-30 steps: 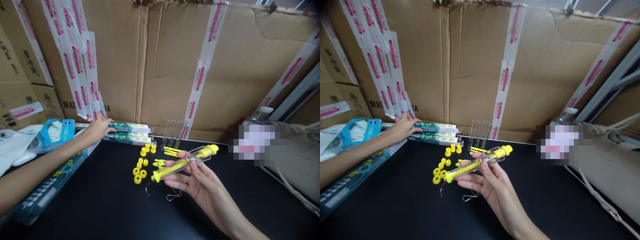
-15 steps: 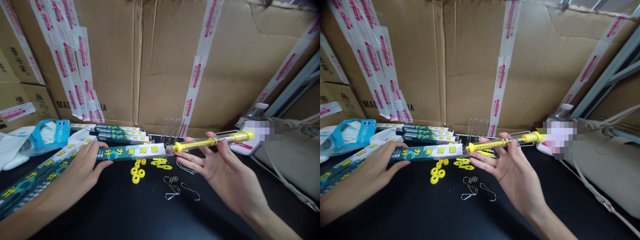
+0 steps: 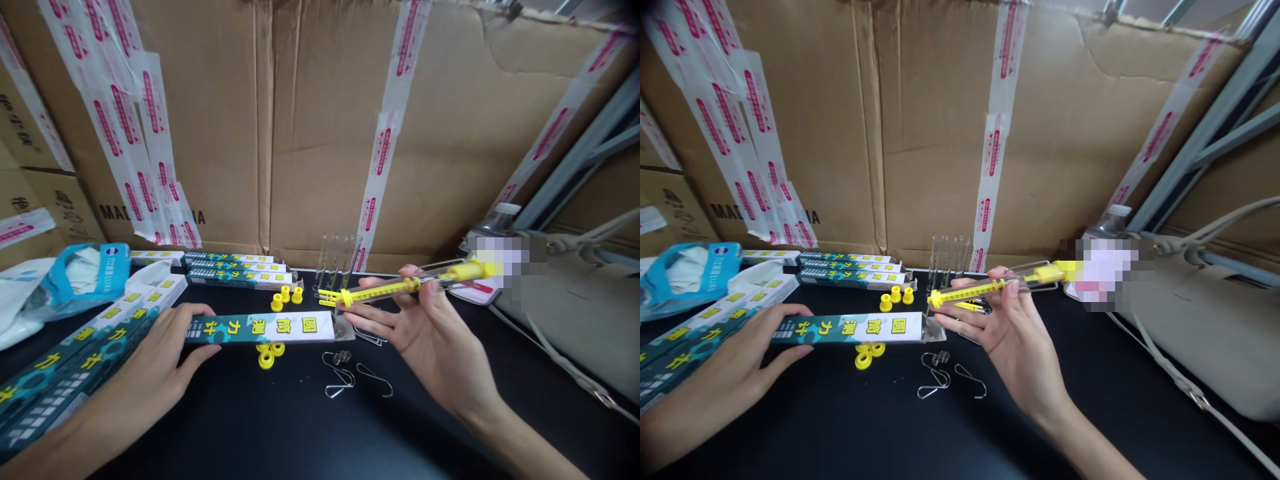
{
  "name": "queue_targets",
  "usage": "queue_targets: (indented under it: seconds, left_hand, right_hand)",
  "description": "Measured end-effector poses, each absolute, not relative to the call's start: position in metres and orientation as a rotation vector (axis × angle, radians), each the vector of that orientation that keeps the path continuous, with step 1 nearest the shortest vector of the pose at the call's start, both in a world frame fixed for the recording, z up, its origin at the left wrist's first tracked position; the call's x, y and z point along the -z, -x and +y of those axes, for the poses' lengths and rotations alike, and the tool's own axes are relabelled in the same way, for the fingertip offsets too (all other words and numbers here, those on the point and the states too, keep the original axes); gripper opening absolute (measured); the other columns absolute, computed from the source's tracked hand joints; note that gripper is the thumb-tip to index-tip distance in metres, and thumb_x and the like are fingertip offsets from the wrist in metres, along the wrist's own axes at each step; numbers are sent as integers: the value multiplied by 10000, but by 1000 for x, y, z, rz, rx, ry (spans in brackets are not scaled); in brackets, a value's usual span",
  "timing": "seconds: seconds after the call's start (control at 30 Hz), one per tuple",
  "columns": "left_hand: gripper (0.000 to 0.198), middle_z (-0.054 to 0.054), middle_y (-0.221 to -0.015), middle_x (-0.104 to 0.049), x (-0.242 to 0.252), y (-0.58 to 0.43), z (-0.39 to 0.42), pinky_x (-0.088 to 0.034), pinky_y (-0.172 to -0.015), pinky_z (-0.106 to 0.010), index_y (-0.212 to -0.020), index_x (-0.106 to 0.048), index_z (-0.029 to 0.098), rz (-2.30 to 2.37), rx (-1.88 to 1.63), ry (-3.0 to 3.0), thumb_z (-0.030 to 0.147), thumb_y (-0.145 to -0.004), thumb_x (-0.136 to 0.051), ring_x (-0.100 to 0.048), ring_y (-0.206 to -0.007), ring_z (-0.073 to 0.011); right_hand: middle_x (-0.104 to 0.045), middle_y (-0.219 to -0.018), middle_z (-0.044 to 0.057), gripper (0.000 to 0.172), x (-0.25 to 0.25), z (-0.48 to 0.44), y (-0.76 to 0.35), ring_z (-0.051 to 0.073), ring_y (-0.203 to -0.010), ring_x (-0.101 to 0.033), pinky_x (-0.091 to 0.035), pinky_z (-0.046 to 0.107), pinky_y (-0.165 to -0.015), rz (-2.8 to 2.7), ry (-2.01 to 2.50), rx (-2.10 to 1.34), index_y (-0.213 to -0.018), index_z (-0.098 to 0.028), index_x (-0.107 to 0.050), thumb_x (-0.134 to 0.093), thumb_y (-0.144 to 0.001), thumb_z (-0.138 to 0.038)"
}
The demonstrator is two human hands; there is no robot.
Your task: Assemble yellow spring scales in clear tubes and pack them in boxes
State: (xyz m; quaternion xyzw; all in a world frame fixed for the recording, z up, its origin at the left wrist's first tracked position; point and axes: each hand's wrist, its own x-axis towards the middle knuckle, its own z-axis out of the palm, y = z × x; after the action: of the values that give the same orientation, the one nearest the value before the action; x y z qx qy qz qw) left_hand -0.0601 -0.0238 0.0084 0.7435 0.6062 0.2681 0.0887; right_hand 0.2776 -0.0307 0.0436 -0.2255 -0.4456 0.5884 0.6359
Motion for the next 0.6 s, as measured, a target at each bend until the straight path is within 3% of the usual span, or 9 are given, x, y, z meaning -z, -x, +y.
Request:
queue_targets:
  seconds: [0.2, 0.6]
  left_hand:
    - [367, -93, -1213, -542, -11, 59, -23, -323, -1090, -561, -1122, -478, 253, 1832, -769, -2197, 537, -892, -439, -509, -1221, -323]
    - [430, -87, -1193, -590, -11, 63, -20, -353, -1066, -568, -1145, -476, 269, 1868, -863, -2199, 595, -866, -445, -555, -1173, -328]
  right_hand:
    - [-753, -1080, 26, 120, -42, -33, -273, 331, -984, -748, -548, 602, -936, -1074, 506, -1254, -1015, -338, -586, -524, -998, -438]
    - [-747, -1071, 22, 159, -35, -36, -270, 272, -986, -748, -596, 463, -912, -1129, 481, -1210, -1038, -303, -552, -421, -1046, -392]
